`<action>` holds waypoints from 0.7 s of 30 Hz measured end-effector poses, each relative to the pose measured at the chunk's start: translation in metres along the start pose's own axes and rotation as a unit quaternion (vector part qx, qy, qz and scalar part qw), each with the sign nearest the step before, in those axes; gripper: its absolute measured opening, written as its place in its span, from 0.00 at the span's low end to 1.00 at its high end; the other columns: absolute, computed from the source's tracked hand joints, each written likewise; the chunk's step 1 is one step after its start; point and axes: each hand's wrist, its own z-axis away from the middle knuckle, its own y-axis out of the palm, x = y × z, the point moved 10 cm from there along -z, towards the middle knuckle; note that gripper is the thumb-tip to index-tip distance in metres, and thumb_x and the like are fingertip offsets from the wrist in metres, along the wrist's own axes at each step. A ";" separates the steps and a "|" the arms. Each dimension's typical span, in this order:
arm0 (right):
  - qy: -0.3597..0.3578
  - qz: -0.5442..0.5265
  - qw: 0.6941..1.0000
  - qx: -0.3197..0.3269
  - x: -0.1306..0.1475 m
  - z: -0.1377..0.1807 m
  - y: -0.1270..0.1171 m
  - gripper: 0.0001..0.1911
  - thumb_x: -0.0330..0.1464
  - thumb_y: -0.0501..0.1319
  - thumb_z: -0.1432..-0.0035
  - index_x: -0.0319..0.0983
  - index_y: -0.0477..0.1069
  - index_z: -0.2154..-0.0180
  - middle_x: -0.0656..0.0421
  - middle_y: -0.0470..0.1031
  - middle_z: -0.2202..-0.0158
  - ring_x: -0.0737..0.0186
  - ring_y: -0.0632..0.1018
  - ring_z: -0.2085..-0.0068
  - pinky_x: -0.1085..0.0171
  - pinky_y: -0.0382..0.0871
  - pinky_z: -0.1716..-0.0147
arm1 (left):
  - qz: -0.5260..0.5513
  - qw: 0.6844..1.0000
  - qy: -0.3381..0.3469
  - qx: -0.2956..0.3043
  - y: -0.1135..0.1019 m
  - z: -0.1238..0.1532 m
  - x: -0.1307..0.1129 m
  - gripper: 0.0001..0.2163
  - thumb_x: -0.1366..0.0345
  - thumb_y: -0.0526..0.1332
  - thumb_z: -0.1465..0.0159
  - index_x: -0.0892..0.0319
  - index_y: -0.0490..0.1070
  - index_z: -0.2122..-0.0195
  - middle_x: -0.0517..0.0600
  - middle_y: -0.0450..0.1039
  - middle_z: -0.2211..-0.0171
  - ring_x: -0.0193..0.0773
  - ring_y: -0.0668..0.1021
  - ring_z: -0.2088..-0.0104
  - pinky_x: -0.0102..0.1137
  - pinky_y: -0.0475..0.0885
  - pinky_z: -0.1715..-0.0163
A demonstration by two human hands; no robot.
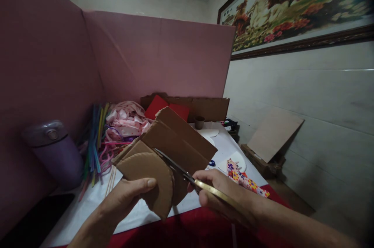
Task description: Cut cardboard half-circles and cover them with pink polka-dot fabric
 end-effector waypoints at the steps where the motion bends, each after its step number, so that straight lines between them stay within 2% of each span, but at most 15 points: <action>1: 0.007 -0.016 1.000 0.022 0.002 0.002 0.003 0.34 0.61 0.57 0.55 0.36 0.66 0.66 0.67 0.59 0.80 0.72 0.59 0.80 0.72 0.52 0.83 | 0.000 1.000 0.005 -0.004 -0.001 0.000 -0.001 0.23 0.63 0.72 0.58 0.60 0.77 0.59 0.52 0.80 0.70 0.45 0.79 0.70 0.34 0.73 0.72; 4: 0.026 -0.052 0.997 0.045 0.005 0.007 0.004 0.41 0.67 0.49 0.58 0.36 0.64 0.63 0.66 0.58 0.79 0.73 0.58 0.81 0.73 0.53 0.85 | -0.007 1.000 0.006 -0.009 -0.003 -0.001 0.000 0.20 0.63 0.72 0.59 0.61 0.78 0.63 0.52 0.80 0.72 0.45 0.79 0.70 0.35 0.74 0.70; 7: 0.034 -0.033 0.998 0.036 0.005 0.007 0.002 0.41 0.67 0.49 0.57 0.36 0.64 0.64 0.66 0.58 0.79 0.74 0.58 0.82 0.73 0.53 0.86 | -0.015 1.000 -0.015 0.015 -0.001 -0.001 0.004 0.15 0.62 0.72 0.58 0.61 0.79 0.68 0.52 0.80 0.74 0.45 0.78 0.70 0.36 0.73 0.67; 10: 0.033 -0.007 0.999 0.018 0.005 0.003 0.001 0.41 0.67 0.49 0.57 0.35 0.65 0.65 0.65 0.59 0.80 0.73 0.60 0.81 0.74 0.53 0.86 | -0.013 0.999 -0.021 0.034 0.001 -0.002 0.006 0.14 0.63 0.71 0.56 0.61 0.78 0.68 0.52 0.80 0.72 0.45 0.79 0.68 0.37 0.73 0.65; 15: 0.080 -0.050 0.995 0.027 0.000 -0.002 0.003 0.39 0.66 0.53 0.60 0.36 0.65 0.67 0.62 0.66 0.80 0.73 0.63 0.85 0.73 0.55 0.90 | -0.034 0.998 -0.015 0.045 0.003 -0.002 0.007 0.13 0.61 0.71 0.55 0.62 0.78 0.69 0.51 0.78 0.75 0.41 0.77 0.76 0.36 0.73 0.70; 21: 0.066 -0.026 0.997 0.029 0.003 -0.003 -0.002 0.34 0.62 0.55 0.54 0.36 0.66 0.67 0.61 0.69 0.79 0.73 0.65 0.84 0.75 0.56 0.89 | -0.046 0.997 -0.003 0.068 0.005 -0.002 0.005 0.13 0.60 0.70 0.54 0.62 0.78 0.69 0.52 0.78 0.73 0.42 0.77 0.74 0.33 0.71 0.76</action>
